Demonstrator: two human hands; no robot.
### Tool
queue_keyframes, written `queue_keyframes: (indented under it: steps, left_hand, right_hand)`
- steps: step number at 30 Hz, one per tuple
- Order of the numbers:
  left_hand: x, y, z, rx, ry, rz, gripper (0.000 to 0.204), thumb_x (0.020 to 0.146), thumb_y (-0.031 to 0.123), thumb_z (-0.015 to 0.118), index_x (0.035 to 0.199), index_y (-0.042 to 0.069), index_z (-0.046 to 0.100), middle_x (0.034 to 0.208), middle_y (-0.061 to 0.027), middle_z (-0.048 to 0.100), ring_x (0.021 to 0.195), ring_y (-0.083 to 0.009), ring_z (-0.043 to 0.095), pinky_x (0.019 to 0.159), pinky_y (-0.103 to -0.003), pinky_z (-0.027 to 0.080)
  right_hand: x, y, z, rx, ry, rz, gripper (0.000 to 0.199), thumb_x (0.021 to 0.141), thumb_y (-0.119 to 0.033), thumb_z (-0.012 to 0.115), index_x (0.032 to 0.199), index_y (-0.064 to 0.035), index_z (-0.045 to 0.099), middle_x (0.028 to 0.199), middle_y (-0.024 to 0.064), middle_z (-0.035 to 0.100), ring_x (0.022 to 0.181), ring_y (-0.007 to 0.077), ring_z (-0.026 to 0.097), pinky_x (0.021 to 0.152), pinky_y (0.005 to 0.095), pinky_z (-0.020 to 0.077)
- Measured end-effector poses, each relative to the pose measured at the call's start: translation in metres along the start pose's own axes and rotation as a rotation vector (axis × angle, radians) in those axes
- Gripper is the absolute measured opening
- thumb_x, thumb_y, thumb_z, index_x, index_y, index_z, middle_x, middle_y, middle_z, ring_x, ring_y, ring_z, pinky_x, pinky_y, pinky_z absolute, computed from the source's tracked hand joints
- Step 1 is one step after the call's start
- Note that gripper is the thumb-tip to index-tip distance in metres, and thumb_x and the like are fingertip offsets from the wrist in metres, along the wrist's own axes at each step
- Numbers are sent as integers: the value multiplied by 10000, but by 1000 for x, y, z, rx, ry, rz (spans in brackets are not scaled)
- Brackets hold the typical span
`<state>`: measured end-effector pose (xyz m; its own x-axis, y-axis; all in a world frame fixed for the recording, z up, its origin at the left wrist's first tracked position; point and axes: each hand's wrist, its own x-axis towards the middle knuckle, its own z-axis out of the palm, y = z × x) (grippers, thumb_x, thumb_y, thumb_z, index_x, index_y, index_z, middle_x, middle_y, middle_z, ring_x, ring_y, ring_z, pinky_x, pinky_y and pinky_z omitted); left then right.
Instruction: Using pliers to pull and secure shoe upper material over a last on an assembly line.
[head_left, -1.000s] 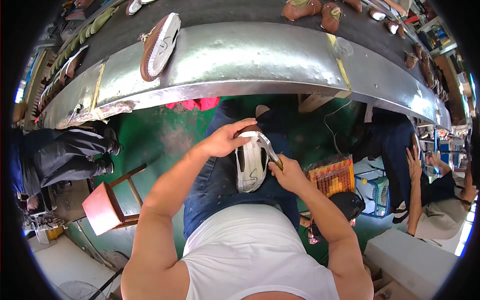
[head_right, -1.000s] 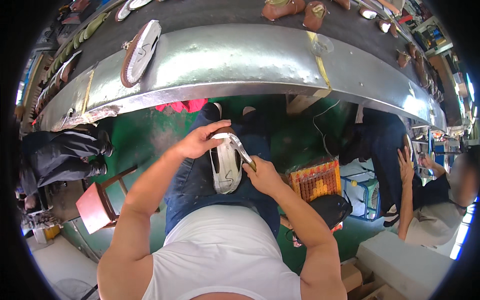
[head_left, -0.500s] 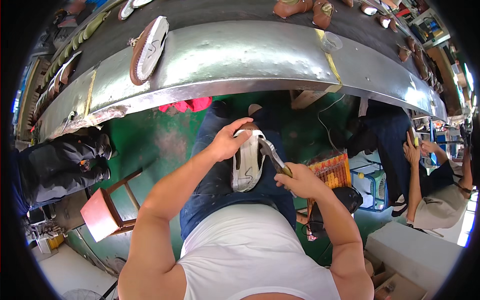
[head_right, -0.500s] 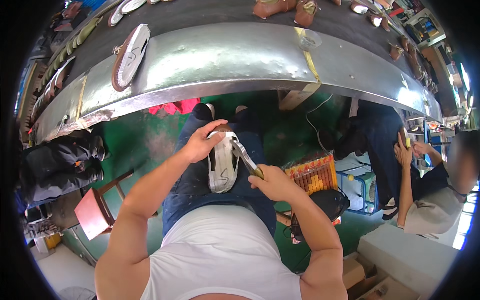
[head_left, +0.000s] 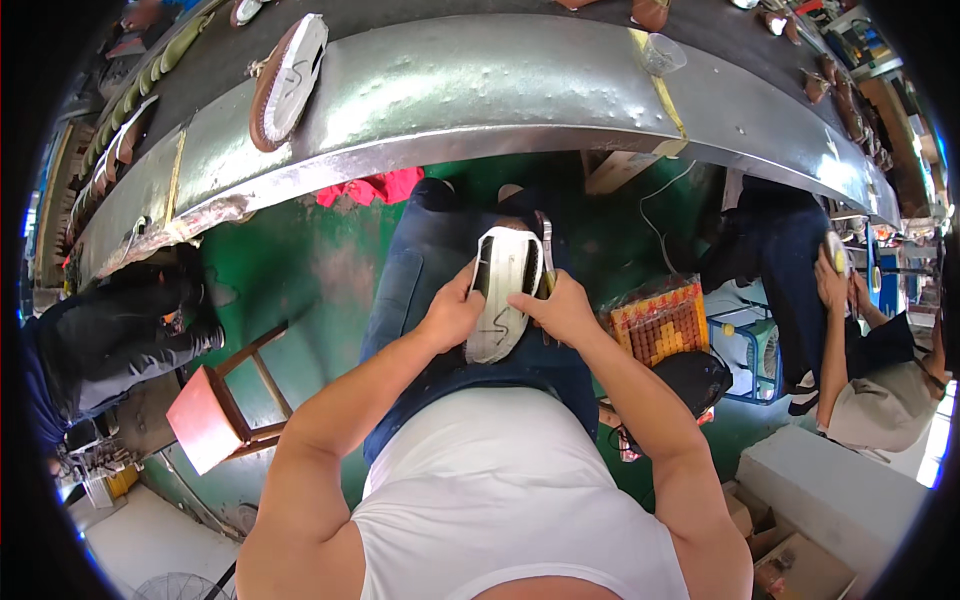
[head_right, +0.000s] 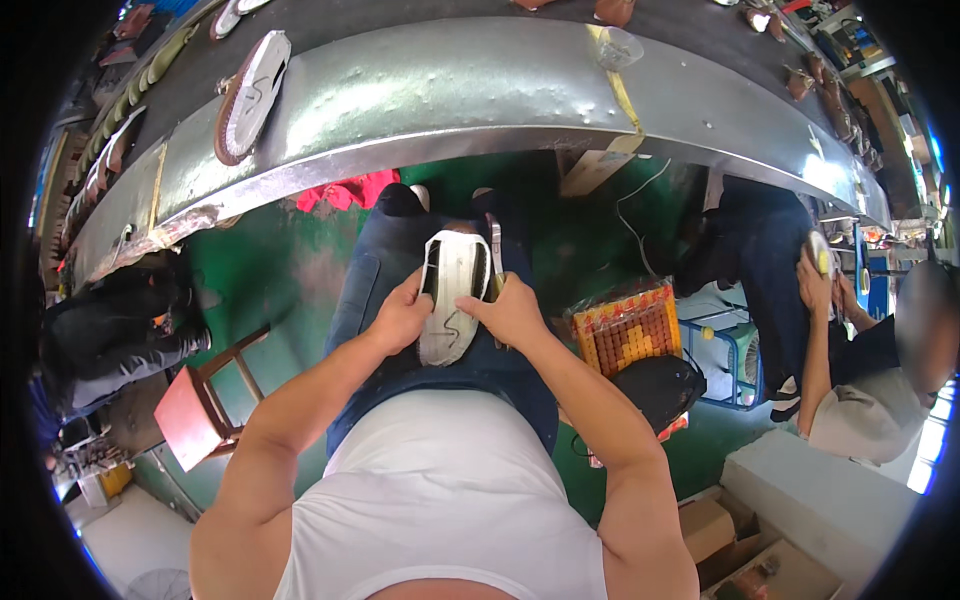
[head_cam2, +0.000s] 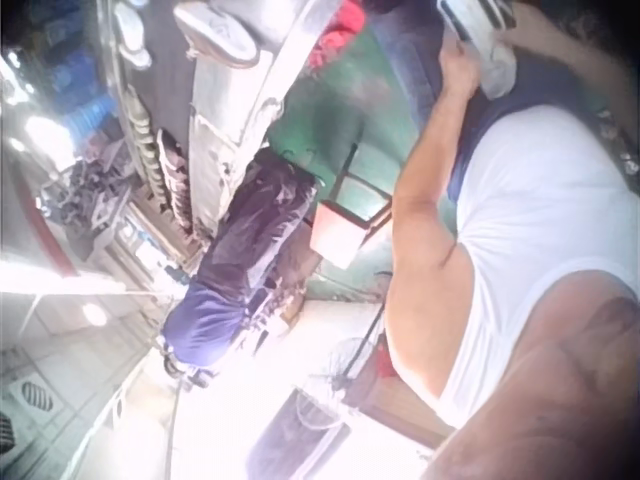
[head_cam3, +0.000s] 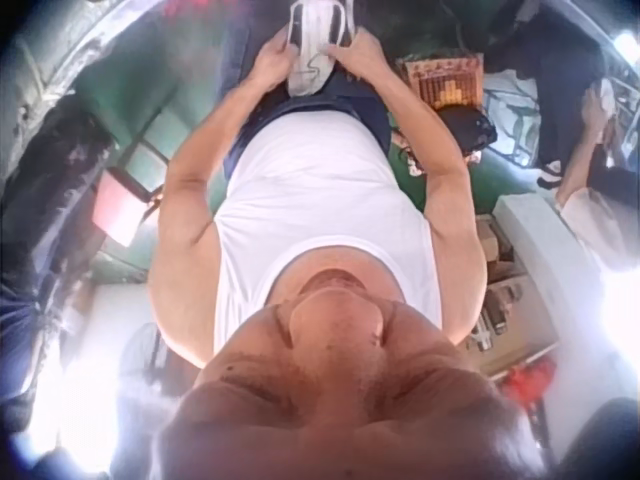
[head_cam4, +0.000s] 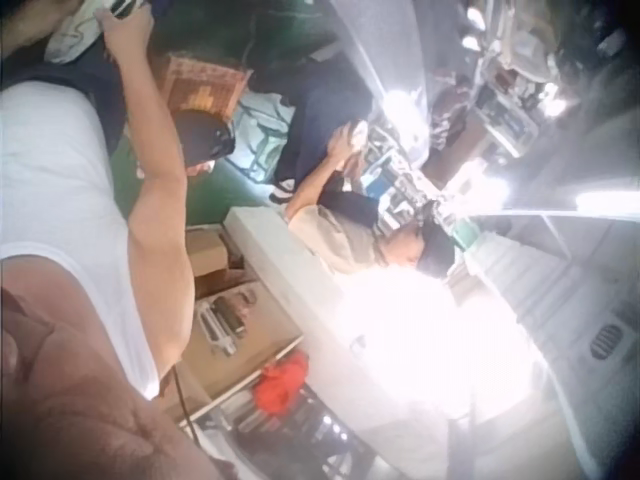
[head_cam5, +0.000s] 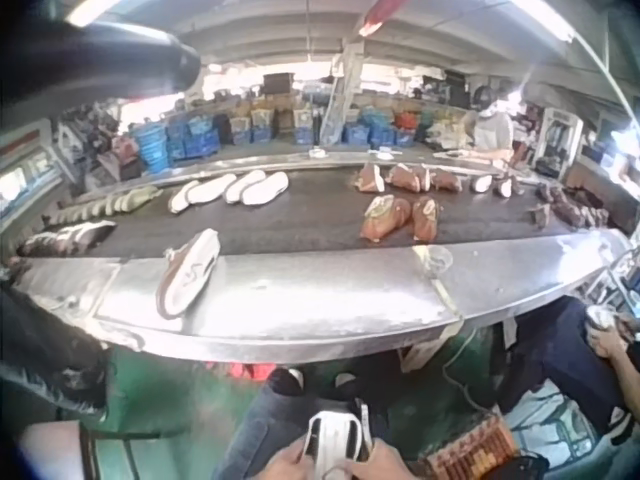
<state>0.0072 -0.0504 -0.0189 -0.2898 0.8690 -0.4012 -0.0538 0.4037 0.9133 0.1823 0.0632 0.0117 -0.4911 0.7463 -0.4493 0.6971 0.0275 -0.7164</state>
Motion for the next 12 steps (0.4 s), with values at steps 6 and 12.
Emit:
queue_keyframes:
  steps: [6,12]
  left_hand:
    - [-4,32,-31,-180,-392,-182,805,767,-114,435,1521,148,335,1362,-87,548,1189,-173,568,987,-295,464]
    - [-15,9,-20,-252,-450,-29,954,743,-47,558,1582,209,184,1554,-96,349,1441,-245,334,1180,-483,264]
  right_hand:
    - [3,14,-15,419,-275,-83,361,761,-83,733,1037,57,547,854,129,655,698,182,659,647,320,540]
    - [-7,7,-41,140,-278,11,285,847,-151,677,1034,30,562,867,137,692,704,227,688,693,347,548]
